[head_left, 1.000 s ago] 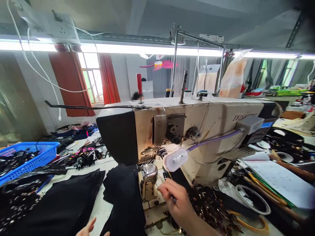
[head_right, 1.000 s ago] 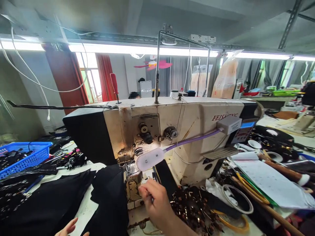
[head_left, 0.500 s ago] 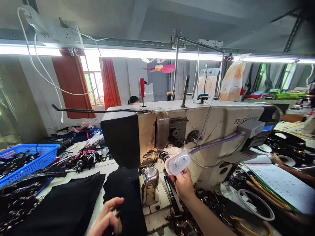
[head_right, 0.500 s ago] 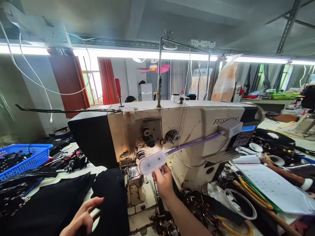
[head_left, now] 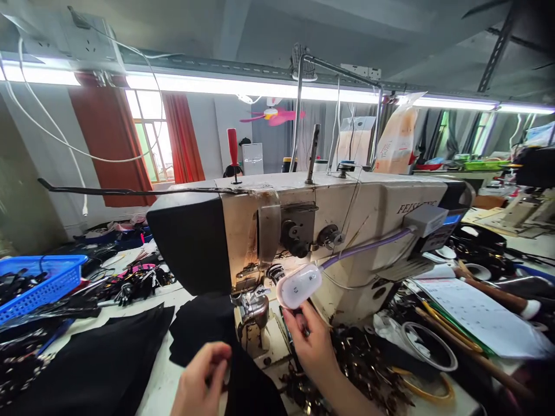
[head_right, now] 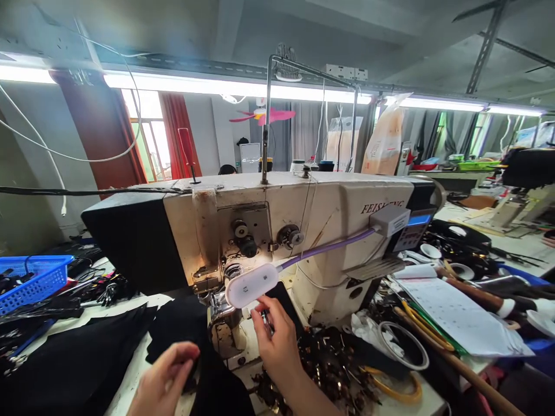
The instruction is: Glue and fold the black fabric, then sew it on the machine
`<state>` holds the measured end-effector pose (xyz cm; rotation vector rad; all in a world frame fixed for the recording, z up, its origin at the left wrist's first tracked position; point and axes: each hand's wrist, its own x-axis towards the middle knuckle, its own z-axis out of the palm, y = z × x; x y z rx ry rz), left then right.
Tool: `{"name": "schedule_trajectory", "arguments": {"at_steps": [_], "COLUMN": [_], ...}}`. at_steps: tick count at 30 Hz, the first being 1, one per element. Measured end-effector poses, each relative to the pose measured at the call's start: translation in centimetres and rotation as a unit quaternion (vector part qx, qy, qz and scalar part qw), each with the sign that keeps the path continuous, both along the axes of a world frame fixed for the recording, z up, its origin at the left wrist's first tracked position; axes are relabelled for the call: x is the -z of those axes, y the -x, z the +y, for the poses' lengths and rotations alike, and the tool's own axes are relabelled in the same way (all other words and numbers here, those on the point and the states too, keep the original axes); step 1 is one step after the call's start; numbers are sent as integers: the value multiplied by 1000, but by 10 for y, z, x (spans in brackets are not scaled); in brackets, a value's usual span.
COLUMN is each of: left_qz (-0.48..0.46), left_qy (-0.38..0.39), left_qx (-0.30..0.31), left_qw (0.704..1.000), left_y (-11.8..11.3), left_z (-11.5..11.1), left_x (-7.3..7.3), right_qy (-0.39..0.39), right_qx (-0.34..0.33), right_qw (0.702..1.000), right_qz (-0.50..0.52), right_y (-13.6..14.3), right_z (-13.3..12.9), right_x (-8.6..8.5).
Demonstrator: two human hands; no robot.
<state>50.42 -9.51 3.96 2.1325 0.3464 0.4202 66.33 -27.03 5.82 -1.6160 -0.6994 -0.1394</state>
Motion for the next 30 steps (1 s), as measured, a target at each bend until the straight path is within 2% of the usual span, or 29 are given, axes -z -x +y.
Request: {"name": "schedule_trajectory", "arguments": {"at_steps": [1, 2, 4, 5, 6, 8, 10, 12, 14, 17, 19, 22, 26, 28, 30], "left_qz": [-9, -14, -17, -16, -13, -2, 11, 23, 36, 87, 110, 68, -12, -18, 1], "left_qy": [-44, -67, -102, -106, -112, -110, -34, 83, 140, 71, 33, 44, 62, 85, 122], "left_qx": [-41, -52, -42, -26, -12, 19, 64, 95, 91, 67, 85, 157, 240, 248, 216], "left_qw": [998, 996, 994, 994, 994, 994, 997, 992, 985, 991, 990, 984, 969, 965, 969], "left_y": [-9, -17, -30, -34, -36, -32, -21, -10, -2, 1, 0, -3, -7, -8, -8], "left_z": [10, 19, 30, 34, 37, 42, 45, 42, 31, 5, -8, -16, -15, -16, -19], "left_x": [2, 3, 5, 3, 0, -11, -25, -38, -47, -51, -49, -44, -34, -30, -26], "right_qy": [56, 117, 218, 242, 242, 189, 108, 65, 58, 62, 65, 75, 82, 72, 70], "right_qx": [-7, -26, -95, -125, -140, -152, -155, -178, -204, -223, -231, -263, -317, -322, -306], "right_qw": [998, 992, 969, 958, 952, 948, 937, 913, 896, 895, 901, 902, 906, 913, 922], "right_qz": [12, 29, 68, 93, 124, 205, 295, 361, 389, 382, 362, 333, 270, 241, 227], "right_y": [12, 23, 41, 46, 49, 49, 45, 42, 43, 48, 51, 52, 51, 50, 50], "right_z": [-2, -2, 0, 1, 1, -2, -9, -17, -22, -23, -22, -24, -28, -28, -26], "right_x": [8, 16, 32, 39, 45, 51, 53, 52, 50, 46, 41, 30, 11, 5, 2]}}
